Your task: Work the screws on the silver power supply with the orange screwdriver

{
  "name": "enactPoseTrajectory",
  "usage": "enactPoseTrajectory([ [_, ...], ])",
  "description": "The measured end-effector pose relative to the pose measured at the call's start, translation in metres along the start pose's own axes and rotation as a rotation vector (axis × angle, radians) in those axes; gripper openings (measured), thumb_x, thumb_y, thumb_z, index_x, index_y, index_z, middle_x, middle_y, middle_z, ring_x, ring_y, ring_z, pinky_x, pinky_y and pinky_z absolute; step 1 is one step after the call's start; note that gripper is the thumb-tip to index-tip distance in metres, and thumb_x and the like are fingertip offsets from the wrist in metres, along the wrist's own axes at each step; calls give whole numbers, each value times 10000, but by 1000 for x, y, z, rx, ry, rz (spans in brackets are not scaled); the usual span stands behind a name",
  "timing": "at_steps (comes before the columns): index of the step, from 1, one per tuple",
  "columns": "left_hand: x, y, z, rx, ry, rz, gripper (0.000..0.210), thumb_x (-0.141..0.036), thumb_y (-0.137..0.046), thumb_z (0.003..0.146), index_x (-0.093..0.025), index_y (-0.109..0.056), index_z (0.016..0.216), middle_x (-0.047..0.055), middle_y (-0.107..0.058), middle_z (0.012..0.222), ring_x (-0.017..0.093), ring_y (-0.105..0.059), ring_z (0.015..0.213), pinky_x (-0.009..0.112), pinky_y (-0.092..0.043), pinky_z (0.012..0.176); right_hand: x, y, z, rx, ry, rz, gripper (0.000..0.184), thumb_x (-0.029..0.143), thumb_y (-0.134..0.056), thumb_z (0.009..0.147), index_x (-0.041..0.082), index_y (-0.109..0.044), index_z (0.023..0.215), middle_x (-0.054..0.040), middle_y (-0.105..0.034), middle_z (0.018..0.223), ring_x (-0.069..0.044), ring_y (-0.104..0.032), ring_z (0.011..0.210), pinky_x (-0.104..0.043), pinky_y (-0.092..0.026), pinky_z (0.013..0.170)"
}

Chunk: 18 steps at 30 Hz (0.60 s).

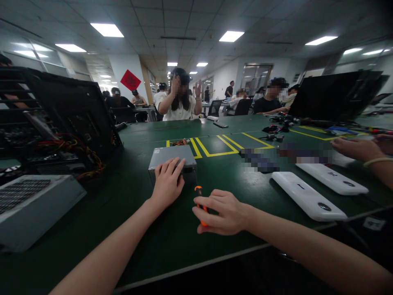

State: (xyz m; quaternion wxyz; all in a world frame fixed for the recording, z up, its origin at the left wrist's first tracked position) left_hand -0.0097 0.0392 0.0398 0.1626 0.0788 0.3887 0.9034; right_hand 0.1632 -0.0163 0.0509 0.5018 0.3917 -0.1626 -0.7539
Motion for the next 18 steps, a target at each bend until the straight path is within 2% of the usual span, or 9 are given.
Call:
enactPoseTrajectory([
  [3,-1,-1,1,-10,4,0,492,-200,-425,808,-222,-408,1298,97,-458,1309,263,-388,1193,441,-257,963,-4,-3,-1,-97,-79,29,326,465,-549,799,141,-507,810,-87,-638,857,-94,-562,576,-208,-422,495],
  [5,-1,-2,1,-13,3,7,493,-205,-421,812,-216,-401,1304,102,-455,1312,264,-388,1193,441,-253,965,-7,-4,-3,-112,-143,74,364,512,-538,783,153,-478,778,-89,-637,844,-102,-573,581,-209,-439,499],
  [9,-1,-2,0,3,-13,25,484,-219,-396,829,-200,-385,1313,105,-445,1319,255,-383,1198,428,-256,963,-6,-3,-3,28,-84,104,319,408,-464,845,124,-493,990,-131,-616,943,-140,-603,718,-238,-473,578],
  [11,0,-2,-1,18,-26,30,494,-218,-392,830,-196,-368,1323,105,-438,1325,252,-377,1204,427,-256,965,-6,-1,-3,58,-38,55,306,364,-470,851,137,-496,1053,-132,-619,964,-137,-600,694,-244,-464,570],
  [14,1,-1,-1,28,-34,29,523,-214,-408,818,-196,-344,1336,110,-428,1332,262,-371,1208,439,-252,971,-8,1,-4,-38,-76,36,331,416,-537,813,136,-511,988,-122,-641,951,-128,-604,644,-238,-460,552],
  [16,2,-1,-1,33,-36,27,537,-210,-417,812,-199,-335,1342,112,-428,1332,267,-373,1206,444,-256,970,-11,0,-6,-102,-137,74,390,463,-568,779,129,-492,966,-129,-644,954,-140,-626,676,-240,-476,571],
  [18,2,-1,-2,36,-37,29,541,-203,-418,810,-205,-332,1344,112,-435,1327,266,-376,1203,443,-263,966,-13,0,-9,-111,-166,130,421,480,-540,786,117,-473,988,-145,-636,968,-164,-641,745,-253,-493,601],
])
Point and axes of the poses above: each hand's wrist, its own z-axis towards the middle knuckle, its own y-axis out of the back of the hand, x = y × z, the point moved 3 cm from there along z, towards the middle knuckle
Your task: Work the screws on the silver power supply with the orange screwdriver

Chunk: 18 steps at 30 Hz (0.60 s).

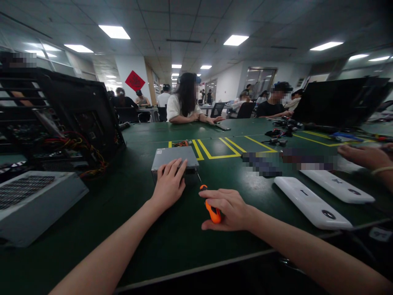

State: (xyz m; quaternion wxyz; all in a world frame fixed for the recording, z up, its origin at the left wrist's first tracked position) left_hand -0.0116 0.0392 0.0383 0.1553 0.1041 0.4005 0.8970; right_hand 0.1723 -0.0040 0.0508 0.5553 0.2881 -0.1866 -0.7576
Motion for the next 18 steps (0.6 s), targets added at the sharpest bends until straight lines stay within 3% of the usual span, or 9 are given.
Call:
enactPoseTrajectory([
  [3,0,1,0,3,-2,8,536,-198,-412,814,-208,-332,1343,109,-430,1333,264,-369,1211,440,-268,964,1,2,0,81,34,19,370,396,-411,859,100,-471,1072,-164,-611,1013,-184,-631,834,-272,-499,632],
  [5,0,1,0,3,-1,11,532,-197,-408,816,-206,-331,1343,109,-428,1335,263,-366,1216,437,-271,964,2,4,1,115,72,-25,339,353,-367,882,128,-483,1107,-151,-607,1026,-171,-628,787,-277,-490,616],
  [8,0,1,0,6,-2,16,527,-198,-409,818,-205,-336,1340,110,-432,1331,260,-369,1214,434,-271,963,3,4,3,79,67,-49,306,381,-421,875,145,-504,1051,-132,-622,1013,-145,-621,701,-266,-476,583],
  [13,1,0,0,13,-9,34,507,-203,-403,824,-194,-351,1329,107,-428,1335,257,-371,1210,432,-264,959,0,0,1,-25,-33,63,440,503,-516,803,127,-434,1017,-129,-636,955,-169,-635,838,-249,-504,639],
  [18,0,1,0,12,-9,31,499,-206,-392,831,-198,-349,1328,103,-434,1330,252,-378,1205,422,-265,958,5,1,5,90,23,-7,340,370,-398,877,127,-460,1107,-145,-608,1007,-180,-618,877,-265,-492,632],
])
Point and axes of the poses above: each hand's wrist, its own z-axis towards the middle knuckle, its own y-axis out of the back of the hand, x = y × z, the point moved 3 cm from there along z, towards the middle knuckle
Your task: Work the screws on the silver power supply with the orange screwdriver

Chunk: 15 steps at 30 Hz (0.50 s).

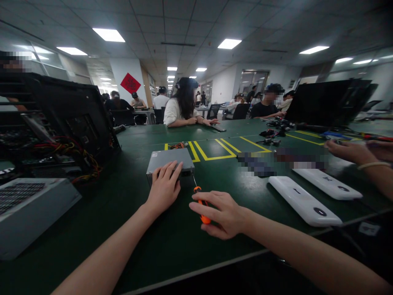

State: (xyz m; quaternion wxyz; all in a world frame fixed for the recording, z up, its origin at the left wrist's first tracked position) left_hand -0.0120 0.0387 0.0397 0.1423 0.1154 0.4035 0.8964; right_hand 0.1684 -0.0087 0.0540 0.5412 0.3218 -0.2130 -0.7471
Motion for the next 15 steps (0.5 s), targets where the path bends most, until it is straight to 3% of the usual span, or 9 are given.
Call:
enactPoseTrajectory([
  [6,1,0,0,-4,1,4,501,-198,-402,825,-186,-356,1323,104,-439,1326,250,-382,1200,423,-264,957,1,-3,0,-74,5,-18,361,466,-545,795,135,-474,921,-117,-642,925,-132,-606,647,-229,-459,527],
  [12,1,-1,0,-18,-9,10,502,-194,-407,820,-191,-365,1320,103,-446,1320,249,-386,1195,421,-265,953,4,-3,3,55,23,0,345,389,-419,865,130,-447,1091,-139,-608,986,-158,-618,760,-248,-480,587],
  [15,1,-2,0,-20,-5,16,497,-194,-407,821,-195,-370,1317,105,-446,1319,251,-384,1199,421,-266,953,5,-2,4,22,56,-56,301,378,-473,853,142,-474,1040,-130,-619,978,-153,-619,715,-245,-469,553],
])
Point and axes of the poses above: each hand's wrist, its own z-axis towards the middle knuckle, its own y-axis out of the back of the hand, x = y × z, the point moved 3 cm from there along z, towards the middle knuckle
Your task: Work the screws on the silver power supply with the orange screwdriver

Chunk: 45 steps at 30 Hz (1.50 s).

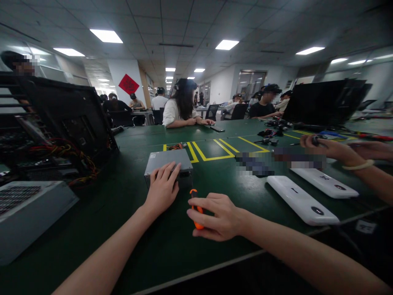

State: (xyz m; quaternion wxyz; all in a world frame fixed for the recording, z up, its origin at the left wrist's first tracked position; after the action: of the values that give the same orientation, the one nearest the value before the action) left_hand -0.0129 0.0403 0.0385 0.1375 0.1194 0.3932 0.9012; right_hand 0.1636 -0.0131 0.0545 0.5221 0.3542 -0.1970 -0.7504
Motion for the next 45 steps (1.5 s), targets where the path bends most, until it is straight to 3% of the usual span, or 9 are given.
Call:
enactPoseTrajectory([
  [4,0,0,0,17,5,7,497,-205,-414,822,-195,-370,1316,101,-441,1323,248,-379,1203,417,-267,953,-5,-1,-4,-136,-89,44,387,495,-535,794,140,-430,908,-127,-637,900,-150,-627,662,-233,-482,528],
  [6,0,0,0,20,6,7,495,-208,-410,825,-193,-368,1317,98,-441,1324,245,-378,1204,415,-262,957,-5,-1,-5,-113,-108,76,413,520,-501,803,137,-416,933,-130,-630,899,-161,-635,706,-233,-492,540],
  [11,-1,1,0,8,9,-1,497,-205,-402,824,-186,-362,1320,100,-442,1324,245,-381,1203,415,-259,959,-1,0,-1,33,-42,6,312,385,-415,871,143,-461,1062,-141,-602,991,-163,-631,767,-240,-492,568],
  [17,-1,0,0,-1,14,-22,490,-200,-406,819,-181,-375,1307,102,-446,1323,248,-385,1199,422,-255,965,-7,-3,-5,-117,-137,33,343,486,-528,790,166,-422,847,-103,-635,864,-144,-630,652,-221,-476,511],
  [24,-1,1,0,3,17,-23,478,-197,-415,815,-177,-390,1292,99,-445,1324,247,-382,1202,423,-260,966,-4,1,-4,5,-53,10,321,388,-427,847,140,-467,1046,-128,-615,970,-162,-634,751,-239,-483,562],
  [31,-1,0,0,-1,15,-30,475,-200,-417,816,-187,-393,1290,101,-451,1318,250,-387,1199,429,-268,962,-5,-4,-7,-109,-105,19,373,502,-551,772,156,-439,858,-113,-652,888,-142,-626,628,-231,-467,510],
  [37,-2,2,-1,-15,-22,-30,506,-184,-406,825,-180,-344,1327,127,-410,1346,253,-360,1229,444,-253,985,-2,-3,-5,38,-69,27,373,410,-441,837,134,-460,1087,-136,-601,1014,-154,-628,727,-239,-479,550],
  [41,-4,7,-3,45,-104,-1,390,-184,-404,831,-226,-487,1209,121,-390,1358,259,-320,1263,480,-229,997,-2,-1,-3,2,-42,-13,302,397,-484,832,145,-491,999,-131,-619,987,-143,-620,667,-242,-476,547],
  [45,-5,10,-4,89,-151,18,327,-198,-458,812,-255,-564,1116,136,-341,1380,295,-283,1280,528,-215,986,-5,-3,-5,-79,-117,57,360,485,-537,787,151,-450,890,-115,-639,902,-147,-628,663,-233,-492,542],
])
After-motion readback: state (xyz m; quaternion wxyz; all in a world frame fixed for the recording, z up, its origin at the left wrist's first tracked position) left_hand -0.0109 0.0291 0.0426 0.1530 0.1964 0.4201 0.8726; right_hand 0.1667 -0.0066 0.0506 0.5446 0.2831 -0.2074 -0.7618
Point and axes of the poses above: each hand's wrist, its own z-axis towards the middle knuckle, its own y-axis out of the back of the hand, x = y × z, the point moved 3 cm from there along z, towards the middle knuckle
